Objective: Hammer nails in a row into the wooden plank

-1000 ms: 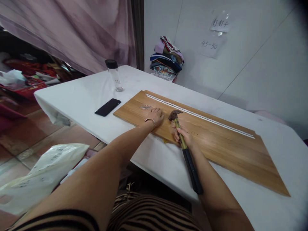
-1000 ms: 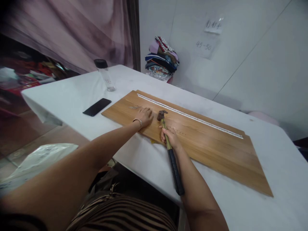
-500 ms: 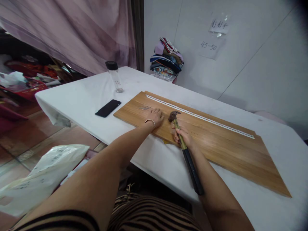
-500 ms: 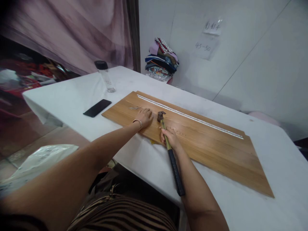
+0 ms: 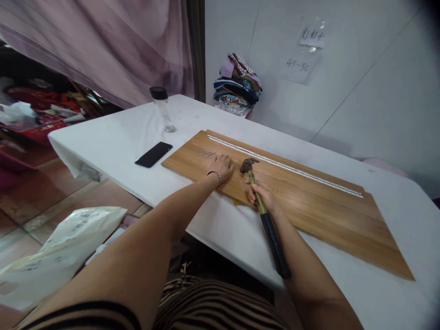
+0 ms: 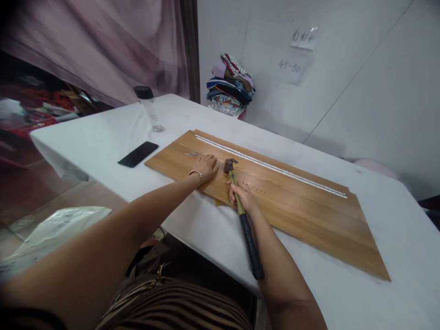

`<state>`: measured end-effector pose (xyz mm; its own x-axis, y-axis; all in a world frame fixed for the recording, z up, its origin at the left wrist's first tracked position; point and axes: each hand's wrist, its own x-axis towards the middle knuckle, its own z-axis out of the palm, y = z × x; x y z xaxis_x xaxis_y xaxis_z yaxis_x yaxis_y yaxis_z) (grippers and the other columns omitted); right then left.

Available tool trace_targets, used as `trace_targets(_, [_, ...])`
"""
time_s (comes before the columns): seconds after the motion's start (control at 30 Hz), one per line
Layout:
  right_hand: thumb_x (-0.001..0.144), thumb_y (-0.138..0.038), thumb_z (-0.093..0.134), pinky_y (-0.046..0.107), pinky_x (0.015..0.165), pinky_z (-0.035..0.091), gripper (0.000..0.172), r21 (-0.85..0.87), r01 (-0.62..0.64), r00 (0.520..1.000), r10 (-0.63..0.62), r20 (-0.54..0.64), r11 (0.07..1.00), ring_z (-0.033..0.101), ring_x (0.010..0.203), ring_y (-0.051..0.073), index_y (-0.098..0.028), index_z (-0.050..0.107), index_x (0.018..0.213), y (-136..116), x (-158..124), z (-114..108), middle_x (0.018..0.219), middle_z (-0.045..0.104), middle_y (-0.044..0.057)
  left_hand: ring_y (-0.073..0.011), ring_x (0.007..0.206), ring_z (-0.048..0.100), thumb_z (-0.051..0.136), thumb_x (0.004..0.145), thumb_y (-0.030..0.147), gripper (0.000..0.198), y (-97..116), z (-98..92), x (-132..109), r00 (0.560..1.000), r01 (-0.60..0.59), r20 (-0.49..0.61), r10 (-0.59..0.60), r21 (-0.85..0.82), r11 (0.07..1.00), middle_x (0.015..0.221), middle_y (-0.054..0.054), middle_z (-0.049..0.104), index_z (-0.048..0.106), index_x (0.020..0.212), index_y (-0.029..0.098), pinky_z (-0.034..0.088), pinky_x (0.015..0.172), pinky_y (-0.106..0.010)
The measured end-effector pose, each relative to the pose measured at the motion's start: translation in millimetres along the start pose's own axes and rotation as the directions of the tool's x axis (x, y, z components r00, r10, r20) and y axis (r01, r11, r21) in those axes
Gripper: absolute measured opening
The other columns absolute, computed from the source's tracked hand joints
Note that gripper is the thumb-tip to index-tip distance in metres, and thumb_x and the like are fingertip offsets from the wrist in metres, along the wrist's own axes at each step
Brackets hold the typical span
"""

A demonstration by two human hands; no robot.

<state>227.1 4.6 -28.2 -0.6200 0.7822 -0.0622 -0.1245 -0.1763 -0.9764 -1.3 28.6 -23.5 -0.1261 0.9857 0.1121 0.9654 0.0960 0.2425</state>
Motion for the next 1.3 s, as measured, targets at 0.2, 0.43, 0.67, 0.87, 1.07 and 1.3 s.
trace_targets(0.2, [0.078,-0.059,0.077,0.026,0.043,0.033,0.049,-0.008,-0.011,1.000,0.011,0.006,1.000,0.047,0.041,0.014,-0.020,0.064,0.104,1.8,1.7,-1.9,0.048,0.051,-0.009,-0.0295,0.148,0.052,0.045,0.108,0.035,0.040,-0.1,-0.1,-0.5,1.000,-0.010,-0.006,0.010,0.016,1.000,0.156,-0.015,0.063,0.071,0.132,0.017,0.035,0.126,-0.045])
trace_targets(0.43, [0.078,-0.062,0.078,0.027,0.043,0.034,0.050,-0.016,0.005,1.000,-0.005,-0.007,1.000,0.048,0.040,0.014,-0.020,0.065,0.103,0.4,0.8,-1.0,0.047,0.052,-0.010,-0.0302,0.149,0.051,0.045,0.108,0.036,0.042,-0.7,0.4,-0.4,1.000,-0.013,-0.006,0.013,0.013,1.000,0.156,-0.016,0.063,0.070,0.134,0.016,0.035,0.127,-0.046])
trace_targets(0.67, [0.077,-0.061,0.078,0.027,0.042,0.032,0.049,-0.011,0.006,1.000,-0.006,0.001,1.000,0.047,0.039,0.014,-0.021,0.065,0.102,0.6,1.2,-1.4,0.047,0.051,-0.010,-0.0304,0.148,0.052,0.045,0.107,0.036,0.041,-1.2,1.3,0.6,1.000,-0.012,-0.012,0.012,0.006,1.000,0.155,-0.015,0.064,0.071,0.134,0.019,0.036,0.126,-0.047])
trace_targets(0.87, [0.077,-0.061,0.079,0.026,0.042,0.032,0.050,-0.007,-0.012,1.000,0.012,-0.007,1.000,0.047,0.040,0.014,-0.021,0.063,0.103,2.1,1.5,-1.9,0.047,0.051,-0.010,-0.0309,0.150,0.051,0.045,0.106,0.033,0.044,-0.6,1.1,0.4,1.000,-0.006,-0.010,0.006,0.002,1.000,0.159,-0.018,0.060,0.069,0.138,0.015,0.034,0.128,-0.046])
trace_targets(1.07, [0.078,-0.062,0.077,0.026,0.042,0.031,0.051,-0.008,-0.001,1.000,0.001,0.007,1.000,0.046,0.040,0.014,-0.020,0.064,0.105,2.5,1.7,-3.2,0.048,0.050,-0.010,-0.0305,0.148,0.052,0.046,0.107,0.036,0.041,-1.4,2.1,1.6,1.000,-0.002,-0.005,0.002,0.006,1.000,0.157,-0.015,0.063,0.070,0.135,0.019,0.035,0.127,-0.047])
trace_targets(1.3, [0.079,-0.060,0.077,0.027,0.044,0.033,0.049,-0.022,0.012,1.000,-0.012,0.007,1.000,0.048,0.042,0.014,-0.020,0.065,0.105,0.4,0.5,-1.8,0.048,0.051,-0.008,-0.0299,0.149,0.051,0.045,0.108,0.036,0.041,-1.7,2.9,1.5,1.000,0.000,-0.007,0.000,0.014,1.000,0.157,-0.015,0.063,0.070,0.135,0.019,0.035,0.127,-0.045])
